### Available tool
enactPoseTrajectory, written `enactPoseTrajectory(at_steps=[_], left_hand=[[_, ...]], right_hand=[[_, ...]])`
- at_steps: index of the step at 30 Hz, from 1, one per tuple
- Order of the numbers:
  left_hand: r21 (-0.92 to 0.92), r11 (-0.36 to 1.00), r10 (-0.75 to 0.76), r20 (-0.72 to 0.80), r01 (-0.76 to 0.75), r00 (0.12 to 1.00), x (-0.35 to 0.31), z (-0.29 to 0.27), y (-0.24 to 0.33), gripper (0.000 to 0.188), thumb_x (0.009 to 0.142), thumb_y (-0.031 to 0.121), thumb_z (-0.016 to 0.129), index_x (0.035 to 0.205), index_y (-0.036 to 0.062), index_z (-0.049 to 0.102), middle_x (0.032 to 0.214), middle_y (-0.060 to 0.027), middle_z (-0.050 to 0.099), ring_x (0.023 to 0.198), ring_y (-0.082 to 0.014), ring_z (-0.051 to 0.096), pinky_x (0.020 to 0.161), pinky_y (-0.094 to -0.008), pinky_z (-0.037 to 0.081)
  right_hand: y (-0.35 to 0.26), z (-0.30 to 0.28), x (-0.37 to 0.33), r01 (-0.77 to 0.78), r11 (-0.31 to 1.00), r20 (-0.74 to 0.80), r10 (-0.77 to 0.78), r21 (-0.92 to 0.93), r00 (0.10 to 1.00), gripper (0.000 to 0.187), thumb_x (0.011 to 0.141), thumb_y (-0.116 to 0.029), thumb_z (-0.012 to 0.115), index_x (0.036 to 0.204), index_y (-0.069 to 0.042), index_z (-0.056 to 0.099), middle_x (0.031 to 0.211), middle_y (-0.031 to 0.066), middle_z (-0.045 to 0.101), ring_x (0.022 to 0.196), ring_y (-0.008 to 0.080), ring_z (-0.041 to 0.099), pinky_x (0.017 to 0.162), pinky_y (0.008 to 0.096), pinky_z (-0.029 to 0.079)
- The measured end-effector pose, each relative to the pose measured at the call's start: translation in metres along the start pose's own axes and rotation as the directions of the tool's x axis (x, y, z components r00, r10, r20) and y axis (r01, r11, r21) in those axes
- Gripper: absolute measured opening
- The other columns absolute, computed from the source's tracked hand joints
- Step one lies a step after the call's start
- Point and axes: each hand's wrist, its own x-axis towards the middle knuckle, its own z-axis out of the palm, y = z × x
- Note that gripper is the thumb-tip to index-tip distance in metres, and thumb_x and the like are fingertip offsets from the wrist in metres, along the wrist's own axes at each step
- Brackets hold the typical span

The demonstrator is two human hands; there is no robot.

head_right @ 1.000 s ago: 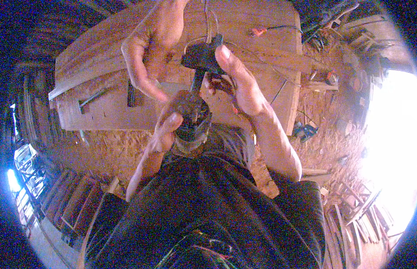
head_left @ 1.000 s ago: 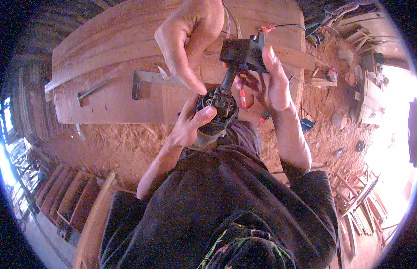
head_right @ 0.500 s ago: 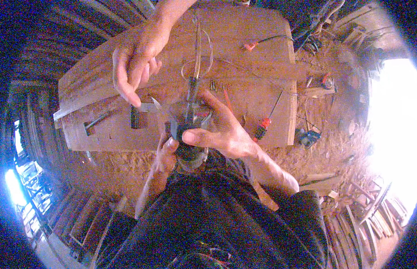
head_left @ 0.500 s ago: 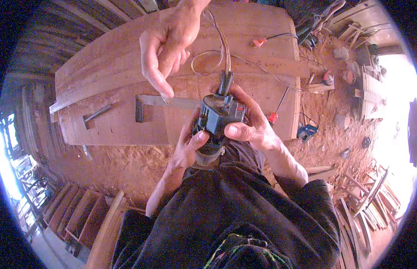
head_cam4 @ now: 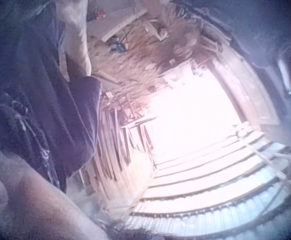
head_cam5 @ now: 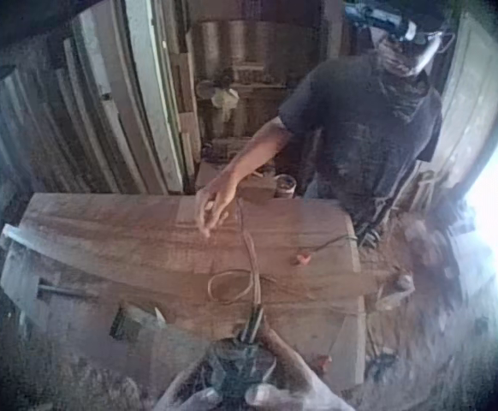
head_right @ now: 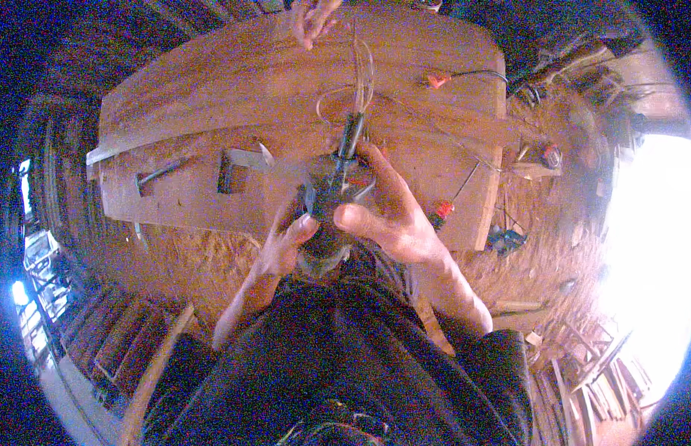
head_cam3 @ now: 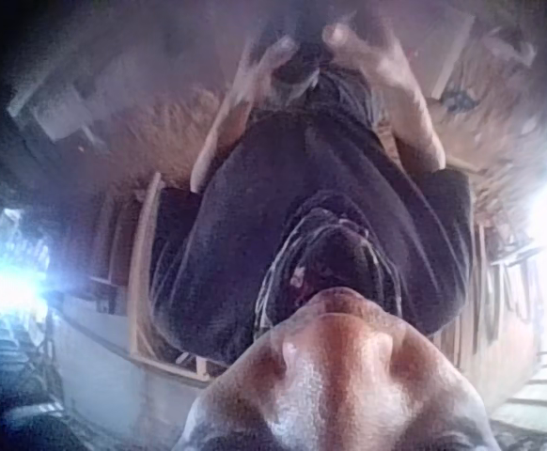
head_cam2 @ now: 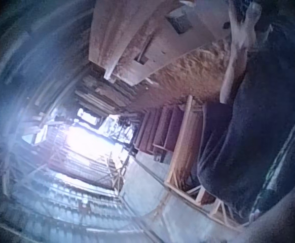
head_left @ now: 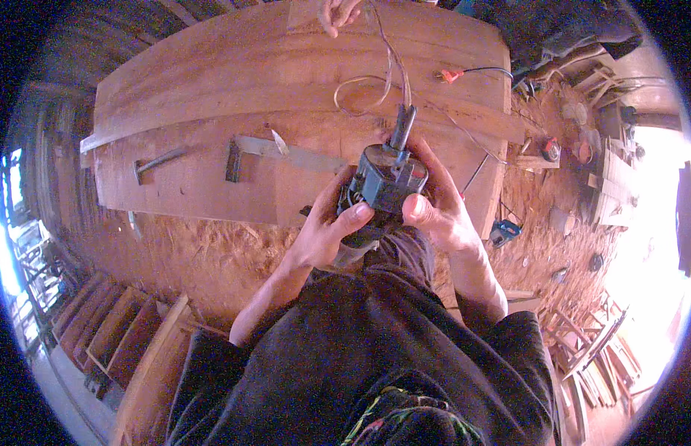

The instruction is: The person uses a screwdriver to tighten a screw on a small black component. They then attach this component to a handheld power tool, likely a router, and secure it by tightening a knob. The person continues to adjust and tighten parts of the tool.

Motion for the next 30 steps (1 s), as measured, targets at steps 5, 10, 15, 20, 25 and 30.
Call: enactPoseTrajectory(at_steps=[5,10,15,20,25,30], left_hand=[[-0.031,0.999,-0.04,-0.041,0.038,0.998,-0.002,-0.001,0.0,0.081,0.094,0.034,0.071,0.152,-0.005,0.031,0.138,-0.0126,0.055,0.129,-0.0216,0.051,0.109,-0.0376,0.041],[-0.006,0.998,-0.061,-0.048,0.061,0.997,-0.003,-0.001,0.007,0.084,0.092,0.029,0.074,0.154,-0.0038,0.028,0.142,-0.0122,0.053,0.131,-0.0227,0.051,0.112,-0.0386,0.039],[0.038,0.989,-0.135,-0.116,0.14,0.984,-0.008,-0.004,0.002,0.092,0.089,0.027,0.077,0.157,-0.0021,0.024,0.147,-0.0119,0.051,0.135,-0.0235,0.049,0.115,-0.0395,0.036],[-0.013,0.998,-0.07,-0.028,0.069,0.997,-0.012,-0.03,-0.031,0.099,0.086,0.031,0.081,0.159,0.0003,0.023,0.15,-0.0119,0.048,0.137,-0.0239,0.047,0.115,-0.0405,0.036],[-0.031,0.98,-0.199,-0.172,0.197,0.965,-0.032,-0.044,-0.034,0.108,0.081,0.039,0.085,0.16,0.0021,0.021,0.152,-0.0124,0.046,0.14,-0.0237,0.044,0.116,-0.0405,0.035],[-0.018,0.982,-0.191,-0.133,0.19,0.972,-0.03,-0.046,-0.033,0.109,0.08,0.041,0.085,0.16,0.0023,0.021,0.153,-0.0123,0.045,0.14,-0.0238,0.043,0.116,-0.0406,0.035]], right_hand=[[-0.007,0.0,0.003,-0.12,0.99,0.052,0.117,0.069,0.992,0.088,0.089,-0.027,0.08,0.155,0.002,0.029,0.146,0.0138,0.049,0.137,0.0248,0.045,0.116,0.0385,0.033],[0.006,-0.002,0.001,-0.017,0.977,0.03,0.024,-0.214,0.999,0.095,0.085,-0.03,0.084,0.153,0.007,0.029,0.148,0.018,0.047,0.142,0.028,0.04,0.118,0.0403,0.03],[-0.003,0.006,-0.001,0.032,0.917,0.054,-0.012,-0.399,0.998,0.094,0.077,-0.034,0.091,0.144,0.007,0.04,0.142,0.0202,0.051,0.138,0.0297,0.044,0.115,0.0397,0.033],[-0.01,0.016,0.001,0.152,0.869,0.036,-0.152,-0.47,0.988,0.084,0.073,-0.034,0.093,0.135,0.003,0.05,0.125,0.0156,0.061,0.12,0.0273,0.058,0.102,0.0399,0.046],[-0.009,0.014,0.006,0.176,0.853,0.078,-0.157,-0.492,0.984,0.082,0.071,-0.037,0.093,0.131,0.003,0.054,0.117,0.0172,0.062,0.112,0.0317,0.062,0.096,0.0413,0.049],[-0.005,0.014,0.007,0.203,0.831,0.065,-0.198,-0.518,0.978,0.085,0.068,-0.041,0.092,0.13,0.003,0.053,0.118,0.0202,0.06,0.11,0.0374,0.062,0.094,0.0433,0.05]])
